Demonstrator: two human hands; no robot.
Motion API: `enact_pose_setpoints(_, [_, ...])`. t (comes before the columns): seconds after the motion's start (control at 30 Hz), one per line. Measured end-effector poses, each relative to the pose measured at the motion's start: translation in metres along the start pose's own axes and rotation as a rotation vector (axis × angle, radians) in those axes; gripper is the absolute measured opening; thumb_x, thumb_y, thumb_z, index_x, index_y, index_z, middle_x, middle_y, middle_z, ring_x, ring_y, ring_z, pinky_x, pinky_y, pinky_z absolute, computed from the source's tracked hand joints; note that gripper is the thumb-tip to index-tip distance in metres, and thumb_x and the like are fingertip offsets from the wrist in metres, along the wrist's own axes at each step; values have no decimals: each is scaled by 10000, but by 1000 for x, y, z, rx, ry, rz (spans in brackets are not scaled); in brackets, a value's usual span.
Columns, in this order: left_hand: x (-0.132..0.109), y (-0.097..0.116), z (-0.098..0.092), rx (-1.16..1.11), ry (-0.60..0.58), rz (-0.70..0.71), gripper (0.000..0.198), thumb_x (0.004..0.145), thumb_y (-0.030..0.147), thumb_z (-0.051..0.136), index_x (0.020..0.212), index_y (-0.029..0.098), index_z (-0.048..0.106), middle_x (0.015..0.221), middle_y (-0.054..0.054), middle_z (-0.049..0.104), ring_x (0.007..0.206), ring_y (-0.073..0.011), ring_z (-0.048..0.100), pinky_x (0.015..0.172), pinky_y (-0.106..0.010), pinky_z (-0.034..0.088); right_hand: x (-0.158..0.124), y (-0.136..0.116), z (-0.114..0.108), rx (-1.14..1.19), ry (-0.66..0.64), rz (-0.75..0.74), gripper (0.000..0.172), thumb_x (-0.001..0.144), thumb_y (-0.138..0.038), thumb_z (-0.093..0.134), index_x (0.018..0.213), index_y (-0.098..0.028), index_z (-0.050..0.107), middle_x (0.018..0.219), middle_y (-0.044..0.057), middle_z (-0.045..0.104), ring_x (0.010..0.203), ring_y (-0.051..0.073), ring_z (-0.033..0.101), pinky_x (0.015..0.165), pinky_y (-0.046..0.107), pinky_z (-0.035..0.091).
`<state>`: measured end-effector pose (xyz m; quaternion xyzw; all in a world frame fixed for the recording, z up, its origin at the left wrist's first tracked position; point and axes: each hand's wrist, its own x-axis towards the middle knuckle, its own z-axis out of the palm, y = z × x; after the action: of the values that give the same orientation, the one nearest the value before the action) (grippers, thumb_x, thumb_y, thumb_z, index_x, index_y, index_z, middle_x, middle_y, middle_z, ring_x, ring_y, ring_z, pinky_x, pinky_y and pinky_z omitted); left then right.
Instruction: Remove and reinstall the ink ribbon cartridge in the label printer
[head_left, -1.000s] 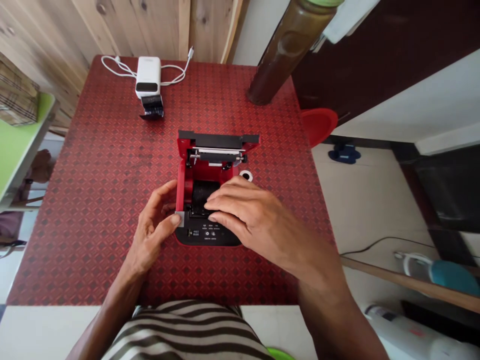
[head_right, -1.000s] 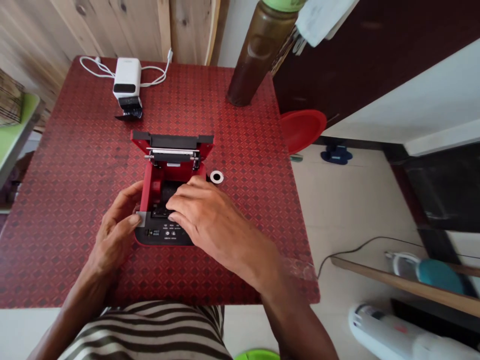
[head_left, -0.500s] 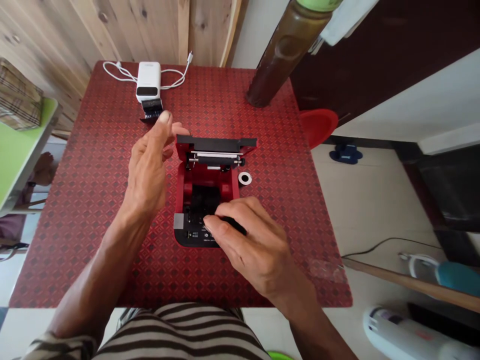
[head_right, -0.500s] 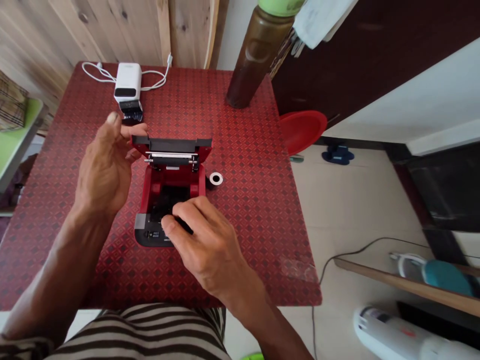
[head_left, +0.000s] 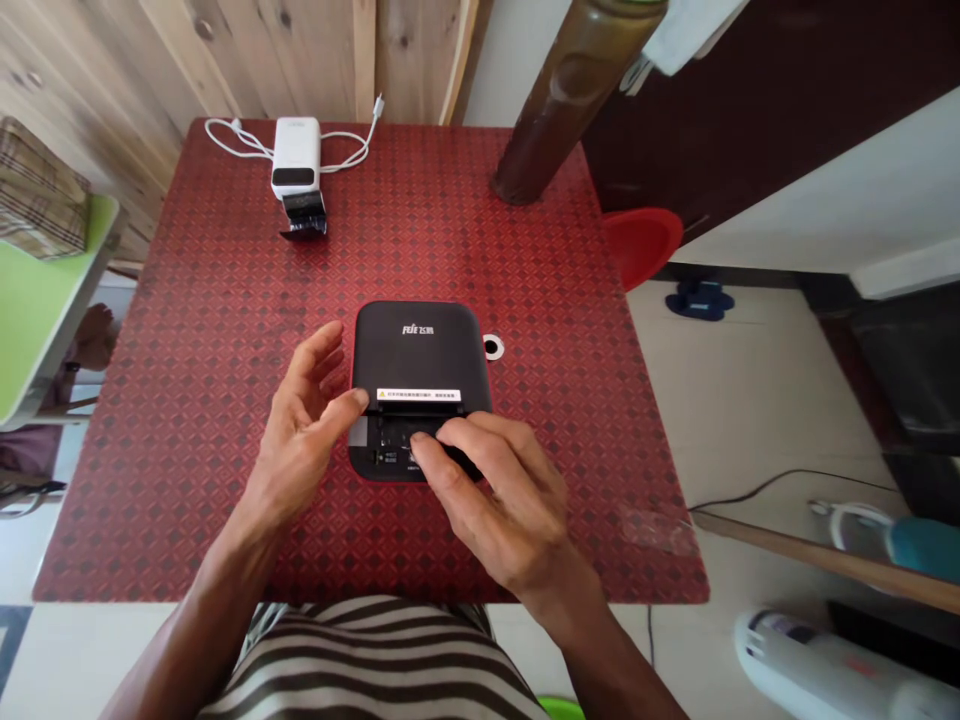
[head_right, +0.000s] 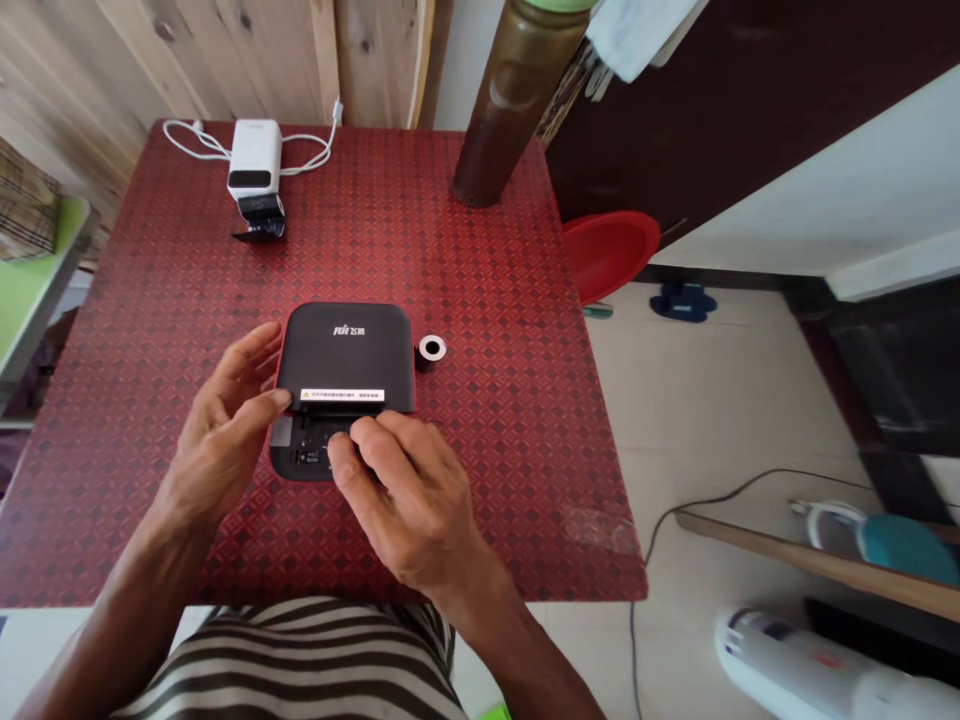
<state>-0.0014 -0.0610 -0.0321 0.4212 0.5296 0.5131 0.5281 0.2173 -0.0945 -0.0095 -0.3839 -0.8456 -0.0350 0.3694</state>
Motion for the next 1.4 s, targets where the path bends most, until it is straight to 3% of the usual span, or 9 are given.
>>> enact_pose_setpoints(0.17, [-4,-5,2,-64,-19,-51,629,949,422,894,1530,324,676,1703,-91,644,1658,-385,526,1401,-629,386,0,0,2,-16,-4,22,151,1107,-57,685,1169,-137,797,1116,94,888,1084,244,781,940,399,591])
enact_pose_setpoints(0.3, [-5,-4,4,-108,-32,-96,628,951,455,896,1526,322,681,1710,-87,641,1653,-389,533,1401,-622,389,2,-2,1,-30,-24,120,202,1144,-211,717,1340,-173,744,1274,103,894,1257,282,783,1049,460,511])
enact_pose_setpoints(0.6, [-7,-1,8,-127,-44,-108,616,970,441,877,1529,299,661,1681,-97,671,1587,-368,612,1353,-579,463,9,-5,-2,-18,-88,252,489,1132,-265,730,1587,-157,587,1182,92,911,1160,292,787,997,463,448])
enact_pose_setpoints(0.7, [-6,-1,8,-109,-37,-99,608,964,434,871,1521,297,668,1646,-101,697,1562,-367,635,1316,-558,505,9,-5,-1,-2,-86,275,586,1126,-262,732,1668,-193,520,1216,79,907,1161,294,786,1015,474,465])
enact_pose_setpoints(0.83, [-7,-4,8,-103,-14,-100,591,956,426,885,1499,297,692,1596,-95,731,1554,-361,641,1315,-551,501,4,-4,0,32,-65,277,571,1128,-257,727,1661,-194,533,1267,95,895,1216,297,784,1062,480,512])
enact_pose_setpoints(1.0, [-20,-9,2,-112,-38,-83,544,1025,439,827,1545,338,703,1648,-66,701,1535,-352,648,1288,-530,516,-18,-4,-4,79,88,321,569,1077,-167,764,1622,-170,600,1347,153,853,1310,299,759,1115,464,615])
enact_pose_setpoints(1.13, [-31,-10,-5,-89,-92,-76,567,1042,374,804,1597,380,685,1699,-45,659,1516,-345,648,1142,-447,593,-44,-7,-1,93,116,475,594,1092,-237,749,1657,-194,575,1372,173,825,1233,307,807,1041,478,691])
enact_pose_setpoints(1.4, [-29,-8,-4,-82,-56,-89,569,993,374,839,1551,377,732,1659,-40,685,1457,-338,666,1095,-434,602,-63,-16,11,170,100,625,631,1135,-341,687,1721,-234,480,1387,183,827,1198,317,857,921,454,740])
